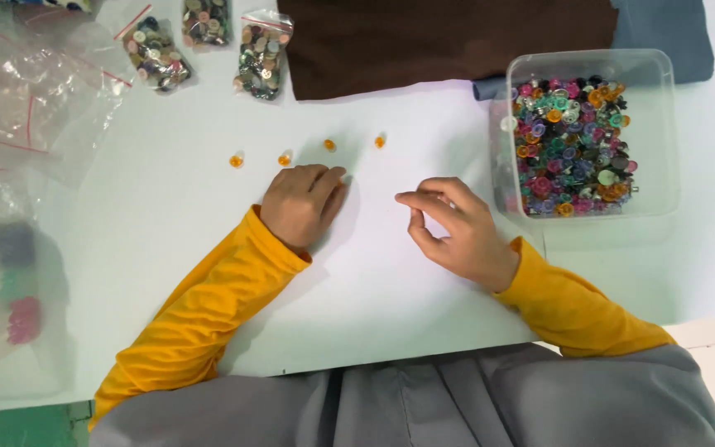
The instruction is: Sorting small plastic buttons from a container and placing them into small plastic bags
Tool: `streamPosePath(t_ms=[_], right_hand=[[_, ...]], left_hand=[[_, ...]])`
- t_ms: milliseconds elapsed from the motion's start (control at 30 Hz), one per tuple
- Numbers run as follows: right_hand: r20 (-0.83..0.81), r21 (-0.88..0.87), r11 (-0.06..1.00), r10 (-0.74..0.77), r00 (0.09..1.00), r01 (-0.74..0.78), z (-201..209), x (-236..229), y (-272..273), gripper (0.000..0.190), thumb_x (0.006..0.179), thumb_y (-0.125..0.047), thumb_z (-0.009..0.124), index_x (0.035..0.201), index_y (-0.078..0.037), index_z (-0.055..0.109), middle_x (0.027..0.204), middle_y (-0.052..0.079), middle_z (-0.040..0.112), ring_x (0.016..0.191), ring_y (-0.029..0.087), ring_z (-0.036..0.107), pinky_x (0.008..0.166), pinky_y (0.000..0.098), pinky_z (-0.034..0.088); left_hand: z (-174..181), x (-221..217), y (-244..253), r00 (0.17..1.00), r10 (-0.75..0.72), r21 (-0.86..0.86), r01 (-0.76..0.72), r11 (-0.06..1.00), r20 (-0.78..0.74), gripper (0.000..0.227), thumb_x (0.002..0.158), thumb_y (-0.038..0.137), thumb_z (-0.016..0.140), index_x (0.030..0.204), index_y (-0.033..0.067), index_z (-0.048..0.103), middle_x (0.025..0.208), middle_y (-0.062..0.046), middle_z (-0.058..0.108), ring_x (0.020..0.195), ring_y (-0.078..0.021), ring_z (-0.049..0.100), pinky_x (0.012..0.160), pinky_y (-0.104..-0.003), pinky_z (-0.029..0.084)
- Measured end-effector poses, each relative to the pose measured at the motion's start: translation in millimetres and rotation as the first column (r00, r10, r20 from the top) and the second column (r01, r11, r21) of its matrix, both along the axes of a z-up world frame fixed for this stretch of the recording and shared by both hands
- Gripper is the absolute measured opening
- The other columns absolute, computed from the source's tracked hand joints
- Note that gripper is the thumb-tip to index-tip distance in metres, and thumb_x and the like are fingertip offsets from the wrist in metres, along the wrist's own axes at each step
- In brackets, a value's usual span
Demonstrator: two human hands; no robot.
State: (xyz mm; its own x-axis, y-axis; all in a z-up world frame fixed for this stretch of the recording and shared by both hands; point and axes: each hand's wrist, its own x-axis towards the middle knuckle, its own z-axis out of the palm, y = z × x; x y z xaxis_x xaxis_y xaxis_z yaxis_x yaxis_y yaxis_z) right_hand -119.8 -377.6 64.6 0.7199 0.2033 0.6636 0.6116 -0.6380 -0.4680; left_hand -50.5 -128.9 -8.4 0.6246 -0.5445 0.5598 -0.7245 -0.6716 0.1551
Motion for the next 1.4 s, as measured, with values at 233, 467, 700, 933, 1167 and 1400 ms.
streamPosePath(t_ms=[233, 467, 700, 933, 1167, 1400], right_hand=[[0.025, -0.192, 0.981, -0.015, 1.000, 0.019, -42, 49, 20, 0.020, 0.092, -0.009, 0.070, 0.109, -0.012, 0.079, 0.095, 0.004, 0.069, 0.076, 0.023, 0.066, 0.067, 0.0357, 0.056], [-0.010, -0.331, 0.944, -0.015, 1.000, 0.011, -39, 61, 15, 0.032, 0.094, -0.007, 0.068, 0.124, -0.010, 0.077, 0.102, 0.009, 0.056, 0.083, 0.029, 0.060, 0.072, 0.0404, 0.054], [-0.044, -0.297, 0.955, -0.028, 0.999, 0.013, -40, 65, 16, 0.048, 0.086, -0.018, 0.076, 0.133, -0.010, 0.071, 0.110, 0.010, 0.055, 0.086, 0.027, 0.059, 0.074, 0.0397, 0.051], [-0.037, -0.318, 0.948, -0.028, 0.999, 0.015, -40, 71, 20, 0.047, 0.085, -0.023, 0.081, 0.128, -0.006, 0.072, 0.114, 0.012, 0.058, 0.087, 0.027, 0.060, 0.074, 0.0388, 0.051], [-0.114, -0.270, 0.962, -0.005, 0.993, -0.026, -50, 73, 8, 0.024, 0.098, -0.015, 0.075, 0.121, -0.007, 0.075, 0.107, 0.008, 0.065, 0.086, 0.025, 0.063, 0.074, 0.0353, 0.053], [-0.158, -0.228, 0.973, 0.006, 0.987, -0.042, -44, 71, 9, 0.024, 0.099, -0.015, 0.077, 0.120, -0.005, 0.075, 0.106, 0.010, 0.066, 0.090, 0.026, 0.066, 0.075, 0.0331, 0.056]], left_hand=[[-2, 5, 4, 0.990, 0.050, -0.132, -0.068, 0.989, -0.134, 0.012, 0.093, 0.017, 0.078, 0.100, 0.0100, 0.071, 0.091, -0.006, 0.070, 0.082, -0.0212, 0.071, 0.076, -0.030, 0.058], [-7, 8, 2, 0.978, 0.025, -0.152, -0.058, 0.987, -0.208, 0.009, 0.096, 0.011, 0.073, 0.104, 0.0084, 0.070, 0.097, -0.007, 0.067, 0.086, -0.0218, 0.072, 0.077, -0.030, 0.059], [11, 4, -3, 0.944, 0.135, -0.093, -0.171, 0.981, -0.302, 0.034, 0.098, 0.009, 0.072, 0.130, 0.0042, 0.061, 0.126, -0.016, 0.061, 0.093, -0.0261, 0.074, 0.084, -0.035, 0.065], [32, 12, -18, 0.800, 0.109, -0.083, -0.194, 0.977, -0.590, 0.061, 0.092, 0.004, 0.072, 0.145, -0.0109, 0.044, 0.136, -0.027, 0.046, 0.107, -0.0375, 0.073, 0.090, -0.039, 0.065], [6, 20, -22, 0.797, 0.048, -0.163, -0.181, 0.970, -0.603, 0.035, 0.098, 0.001, 0.066, 0.131, -0.0080, 0.061, 0.127, -0.022, 0.054, 0.108, -0.0334, 0.072, 0.092, -0.035, 0.063], [8, 18, -19, 0.780, 0.039, -0.214, -0.219, 0.952, -0.624, 0.039, 0.100, 0.013, 0.070, 0.133, -0.0047, 0.061, 0.127, -0.020, 0.056, 0.099, -0.0267, 0.074, 0.087, -0.032, 0.064]])
